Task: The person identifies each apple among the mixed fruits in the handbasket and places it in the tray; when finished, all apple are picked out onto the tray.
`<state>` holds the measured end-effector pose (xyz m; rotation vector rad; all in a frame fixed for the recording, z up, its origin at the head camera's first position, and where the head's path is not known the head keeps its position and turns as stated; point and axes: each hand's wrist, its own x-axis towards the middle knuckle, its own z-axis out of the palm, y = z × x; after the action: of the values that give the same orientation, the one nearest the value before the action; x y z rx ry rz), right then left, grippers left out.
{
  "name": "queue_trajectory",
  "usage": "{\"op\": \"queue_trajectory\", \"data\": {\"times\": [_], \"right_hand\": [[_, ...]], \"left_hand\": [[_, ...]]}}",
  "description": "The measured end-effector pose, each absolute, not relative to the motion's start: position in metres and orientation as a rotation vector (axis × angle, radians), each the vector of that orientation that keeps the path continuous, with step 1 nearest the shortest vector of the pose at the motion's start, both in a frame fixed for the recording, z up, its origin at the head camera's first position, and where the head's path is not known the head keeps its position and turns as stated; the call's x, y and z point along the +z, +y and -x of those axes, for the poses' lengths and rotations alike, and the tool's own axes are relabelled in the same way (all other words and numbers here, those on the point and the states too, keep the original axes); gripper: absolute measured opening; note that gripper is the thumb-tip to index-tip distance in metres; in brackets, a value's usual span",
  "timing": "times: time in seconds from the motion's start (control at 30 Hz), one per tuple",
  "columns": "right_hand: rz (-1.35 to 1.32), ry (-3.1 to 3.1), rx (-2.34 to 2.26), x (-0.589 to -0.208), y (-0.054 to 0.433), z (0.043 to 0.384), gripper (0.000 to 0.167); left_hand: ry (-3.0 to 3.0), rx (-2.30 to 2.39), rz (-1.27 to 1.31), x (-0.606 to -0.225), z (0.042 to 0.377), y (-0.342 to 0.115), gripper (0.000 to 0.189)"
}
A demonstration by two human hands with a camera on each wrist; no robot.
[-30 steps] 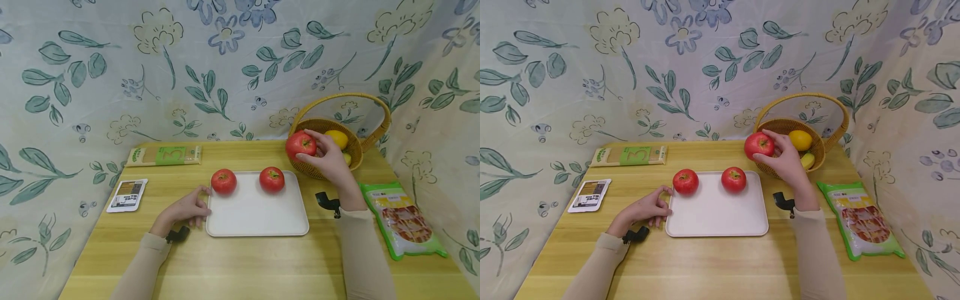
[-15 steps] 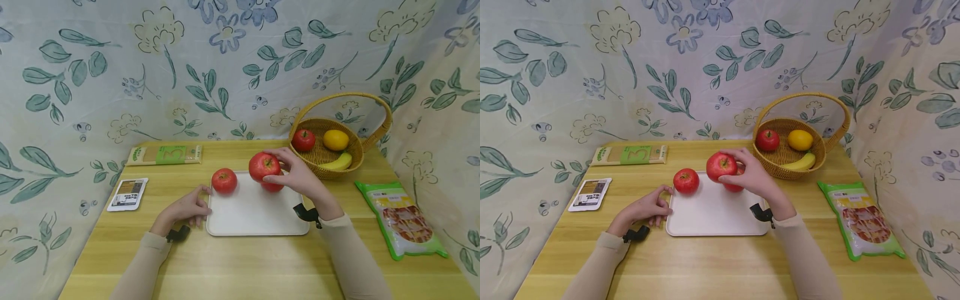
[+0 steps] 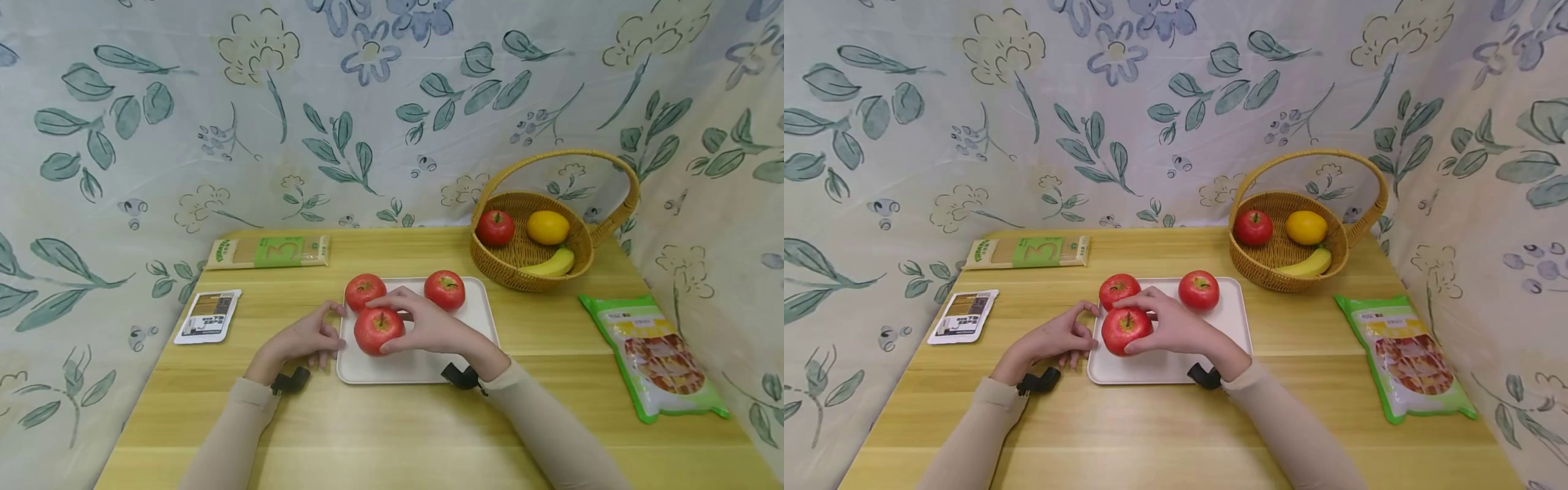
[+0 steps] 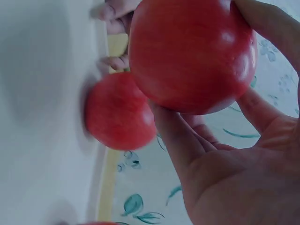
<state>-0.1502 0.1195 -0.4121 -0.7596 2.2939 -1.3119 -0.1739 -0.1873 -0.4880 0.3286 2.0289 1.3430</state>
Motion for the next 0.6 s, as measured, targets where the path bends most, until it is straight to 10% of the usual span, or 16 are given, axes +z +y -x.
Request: {"op": "queue_trajectory", "data": {"times": [0.6], "right_hand": [[0.749, 2.232, -1.203, -0.444, 0.098, 0.146, 0.063]], "left_hand": [[2.037, 1.327, -0.358, -0.486, 0.174, -0.187, 0.061]]}}
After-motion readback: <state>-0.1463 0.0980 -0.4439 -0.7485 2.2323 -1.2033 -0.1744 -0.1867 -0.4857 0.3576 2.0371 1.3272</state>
